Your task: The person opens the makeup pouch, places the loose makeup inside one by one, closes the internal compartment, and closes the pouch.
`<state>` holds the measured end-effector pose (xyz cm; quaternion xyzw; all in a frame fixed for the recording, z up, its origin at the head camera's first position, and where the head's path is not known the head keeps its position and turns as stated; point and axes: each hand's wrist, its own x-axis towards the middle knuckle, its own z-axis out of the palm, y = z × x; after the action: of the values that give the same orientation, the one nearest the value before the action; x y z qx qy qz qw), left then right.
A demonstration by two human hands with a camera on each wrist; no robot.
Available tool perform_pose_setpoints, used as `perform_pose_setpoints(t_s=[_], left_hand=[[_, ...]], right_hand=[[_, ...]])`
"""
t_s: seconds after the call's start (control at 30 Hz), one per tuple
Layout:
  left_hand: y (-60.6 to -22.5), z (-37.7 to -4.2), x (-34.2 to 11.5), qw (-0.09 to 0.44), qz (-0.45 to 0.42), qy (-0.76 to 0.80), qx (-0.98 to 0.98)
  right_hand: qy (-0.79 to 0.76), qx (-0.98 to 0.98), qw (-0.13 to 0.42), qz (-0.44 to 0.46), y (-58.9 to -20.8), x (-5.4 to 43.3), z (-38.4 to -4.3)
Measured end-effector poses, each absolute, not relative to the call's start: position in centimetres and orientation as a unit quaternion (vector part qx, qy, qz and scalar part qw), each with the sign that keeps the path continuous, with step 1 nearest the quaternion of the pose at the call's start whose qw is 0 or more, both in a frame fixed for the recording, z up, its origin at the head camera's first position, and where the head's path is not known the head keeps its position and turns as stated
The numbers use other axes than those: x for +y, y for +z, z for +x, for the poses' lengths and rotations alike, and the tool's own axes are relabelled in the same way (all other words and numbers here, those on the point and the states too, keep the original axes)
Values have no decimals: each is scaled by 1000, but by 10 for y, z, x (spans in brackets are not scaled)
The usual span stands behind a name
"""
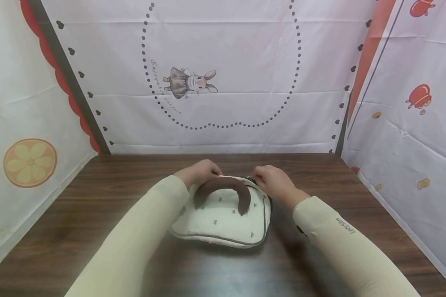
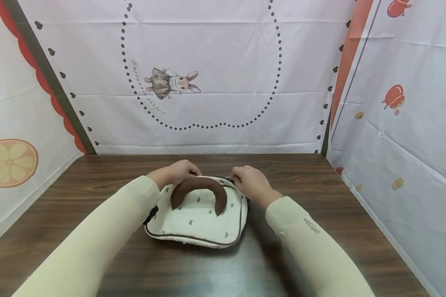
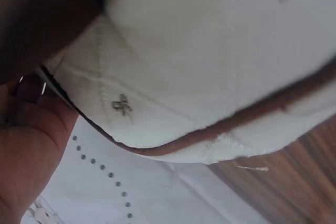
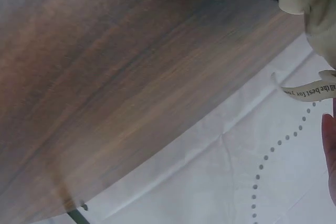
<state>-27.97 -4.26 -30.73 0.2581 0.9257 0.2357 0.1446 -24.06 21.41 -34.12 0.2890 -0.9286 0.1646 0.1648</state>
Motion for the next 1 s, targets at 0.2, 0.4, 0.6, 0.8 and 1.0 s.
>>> perform_pose_setpoints(t_s=[0.2,0.4,0.6,0.8,1.0], left_hand=[[-315,-276,-61,116,242,247,931],[-322,-273,-69,98,190,293,932],[-325,-268,-68,80,142,316,935],[-328,-268,-68,59,124,305,942],[-331,-269,-70,50,93,320,941]], right_hand=[[179,-938,155,255,-347,227,-237],[178,-937,153,257,-351,236,-235],[181,-940,145,250,-353,238,-233],[184,-945,133,236,-354,238,-232],[193,-944,128,233,-357,239,-230]])
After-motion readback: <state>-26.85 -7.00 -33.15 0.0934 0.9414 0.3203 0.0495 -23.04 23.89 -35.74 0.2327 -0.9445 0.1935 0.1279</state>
